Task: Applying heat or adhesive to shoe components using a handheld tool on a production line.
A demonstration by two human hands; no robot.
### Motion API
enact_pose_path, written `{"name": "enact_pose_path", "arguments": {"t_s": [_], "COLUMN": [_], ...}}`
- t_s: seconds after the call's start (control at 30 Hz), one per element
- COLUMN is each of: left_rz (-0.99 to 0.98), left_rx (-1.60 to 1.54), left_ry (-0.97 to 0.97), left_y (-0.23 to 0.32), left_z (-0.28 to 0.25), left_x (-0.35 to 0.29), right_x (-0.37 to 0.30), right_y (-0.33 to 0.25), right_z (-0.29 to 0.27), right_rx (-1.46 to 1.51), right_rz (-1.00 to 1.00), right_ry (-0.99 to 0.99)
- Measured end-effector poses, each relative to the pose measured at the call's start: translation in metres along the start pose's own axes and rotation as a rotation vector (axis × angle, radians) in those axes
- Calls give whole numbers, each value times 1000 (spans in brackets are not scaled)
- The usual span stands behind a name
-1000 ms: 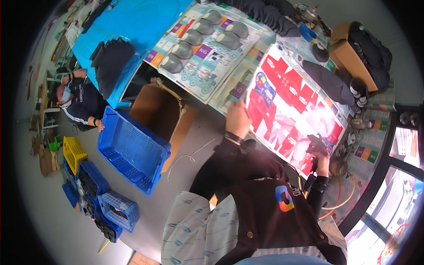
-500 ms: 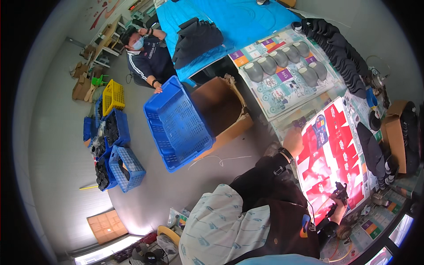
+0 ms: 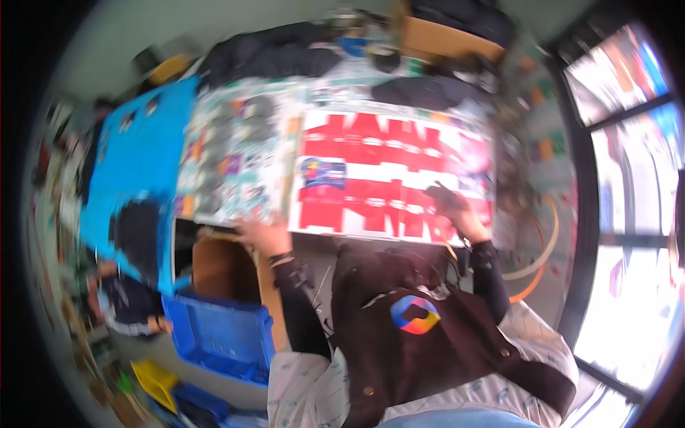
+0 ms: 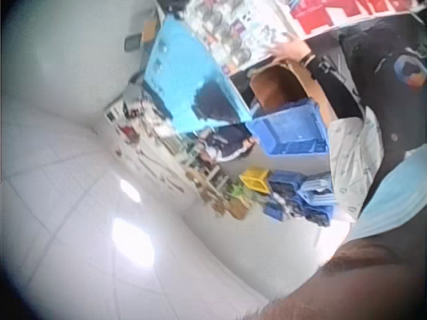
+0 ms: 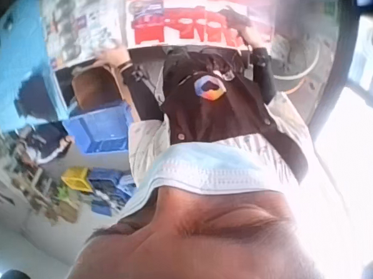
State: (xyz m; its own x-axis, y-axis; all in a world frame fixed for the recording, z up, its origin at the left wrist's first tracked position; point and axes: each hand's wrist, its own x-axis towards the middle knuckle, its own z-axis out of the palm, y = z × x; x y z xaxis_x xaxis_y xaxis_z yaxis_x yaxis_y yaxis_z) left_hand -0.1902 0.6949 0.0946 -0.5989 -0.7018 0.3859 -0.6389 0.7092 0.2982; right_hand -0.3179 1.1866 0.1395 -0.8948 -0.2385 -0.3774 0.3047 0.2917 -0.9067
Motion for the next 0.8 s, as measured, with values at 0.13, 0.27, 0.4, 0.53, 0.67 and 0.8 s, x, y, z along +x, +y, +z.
{"name": "enact_pose_path", "arguments": {"t_s": [0.13,0.27,0.4,0.53,0.67,0.8], "left_rz": [409,497,510,654,377,-639], "left_rx": [-182,-598,-536,-526,-477,-1262], "left_ry": [661,373,-566,-867,-901,-1401], "left_y": [90,145,189,269,210,142], "left_z": [-161,-153,-68,-24,41,72], "left_x": [62,86,55,-13,-51,-49], "right_x": [-21,-38,-52,-55,-56,-40], "right_y": [-13,17,3,64,55,59], "right_z": [2,-13,-14,-28,-41,-51], "right_rx": [155,262,260,381,379,302], "right_rz": [97,54,189,66,108,113], "right_ry": [-36,-4,-65,40,68,8]}}
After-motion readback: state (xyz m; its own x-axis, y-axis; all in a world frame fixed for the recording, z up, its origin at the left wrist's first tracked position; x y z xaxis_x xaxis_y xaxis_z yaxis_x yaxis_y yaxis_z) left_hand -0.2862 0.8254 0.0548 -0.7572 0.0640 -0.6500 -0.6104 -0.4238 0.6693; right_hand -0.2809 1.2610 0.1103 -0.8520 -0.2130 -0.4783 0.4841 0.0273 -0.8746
